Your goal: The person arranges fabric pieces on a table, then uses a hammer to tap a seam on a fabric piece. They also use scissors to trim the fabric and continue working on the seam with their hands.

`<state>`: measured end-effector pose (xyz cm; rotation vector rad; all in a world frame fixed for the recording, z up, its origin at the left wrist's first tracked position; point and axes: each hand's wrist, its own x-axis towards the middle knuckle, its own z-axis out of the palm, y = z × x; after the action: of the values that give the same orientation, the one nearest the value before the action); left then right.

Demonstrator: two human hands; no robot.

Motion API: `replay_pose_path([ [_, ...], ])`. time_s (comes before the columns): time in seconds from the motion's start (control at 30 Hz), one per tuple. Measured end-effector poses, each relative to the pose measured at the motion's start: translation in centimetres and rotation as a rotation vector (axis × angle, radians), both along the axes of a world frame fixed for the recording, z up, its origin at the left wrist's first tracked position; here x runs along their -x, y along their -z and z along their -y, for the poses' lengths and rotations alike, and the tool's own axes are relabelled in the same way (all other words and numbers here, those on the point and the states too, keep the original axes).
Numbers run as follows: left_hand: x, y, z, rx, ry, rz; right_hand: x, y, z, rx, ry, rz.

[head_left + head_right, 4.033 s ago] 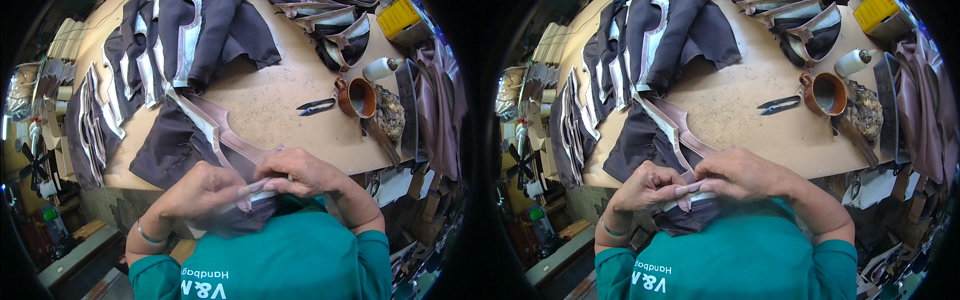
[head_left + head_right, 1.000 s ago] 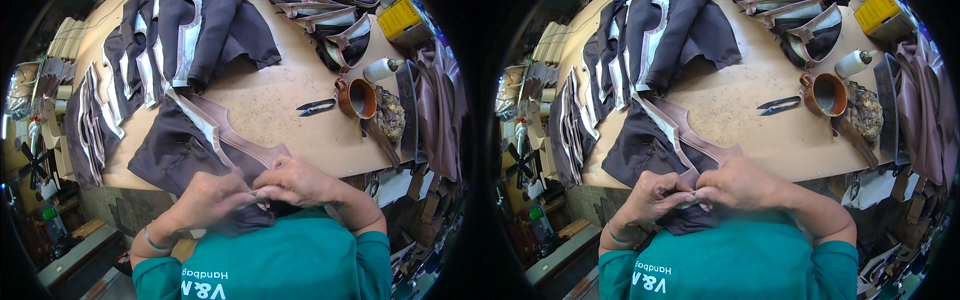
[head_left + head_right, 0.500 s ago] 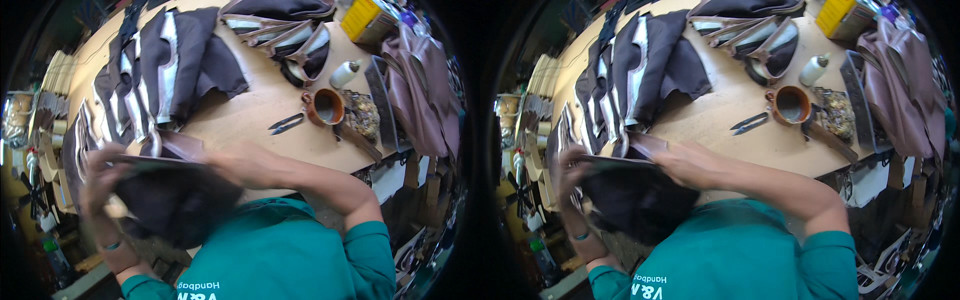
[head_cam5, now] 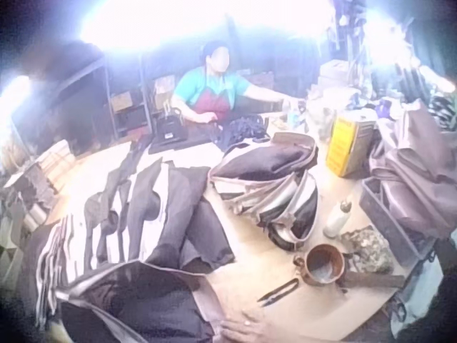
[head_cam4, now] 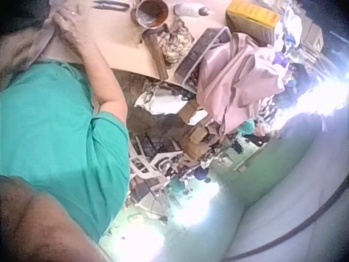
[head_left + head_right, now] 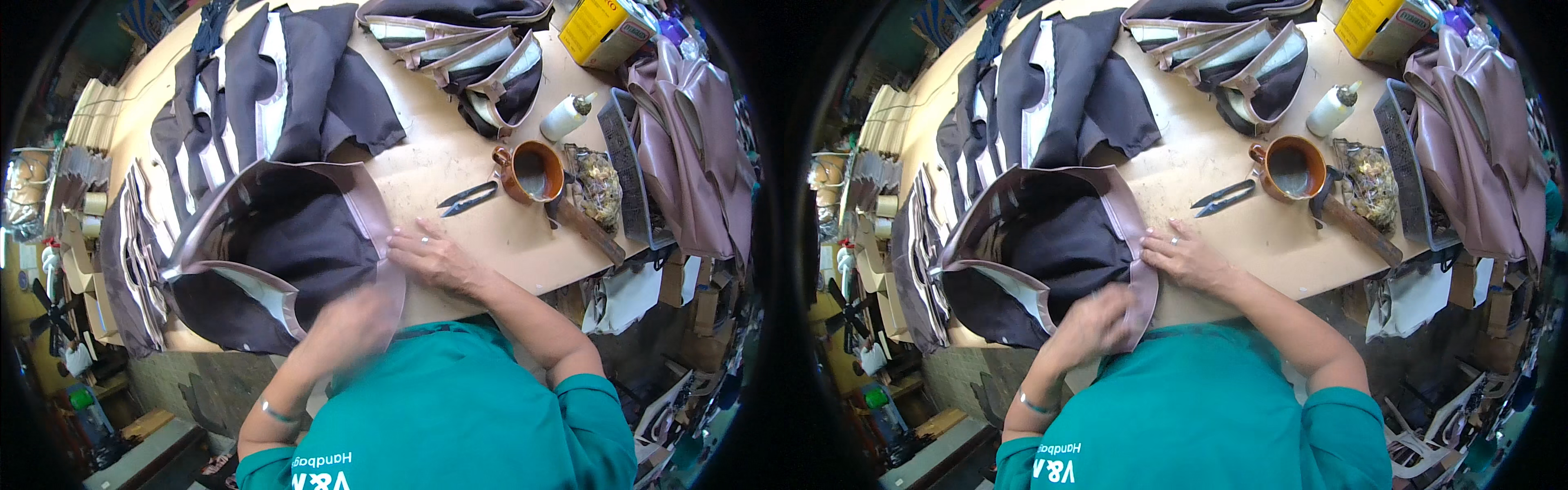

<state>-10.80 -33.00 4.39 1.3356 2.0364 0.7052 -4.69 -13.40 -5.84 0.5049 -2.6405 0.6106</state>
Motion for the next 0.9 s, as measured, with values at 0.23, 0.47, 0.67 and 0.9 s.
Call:
replay_pose_path([
  [0.23,3.4,6.9,-3.0,-0.204,-0.188,-0.341,-8.8,-5.7,-7.9,-0.093,0.636,-0.146],
  [0.47,5.6,7.3,-3.5,-0.117,-0.131,-0.378,-13.0,-3.9,-13.7,-0.386,1.094,0.313],
  [0.67,5.0,6.9,-3.7,-0.043,-0.189,-0.434,-13.0,-4.4,-16.2,-0.394,0.946,0.445],
  [0.9,5.4,7.5,-3.7,-0.032,-0.212,-0.368,-13.3,-3.4,-16.0,-0.407,0.901,0.502],
])
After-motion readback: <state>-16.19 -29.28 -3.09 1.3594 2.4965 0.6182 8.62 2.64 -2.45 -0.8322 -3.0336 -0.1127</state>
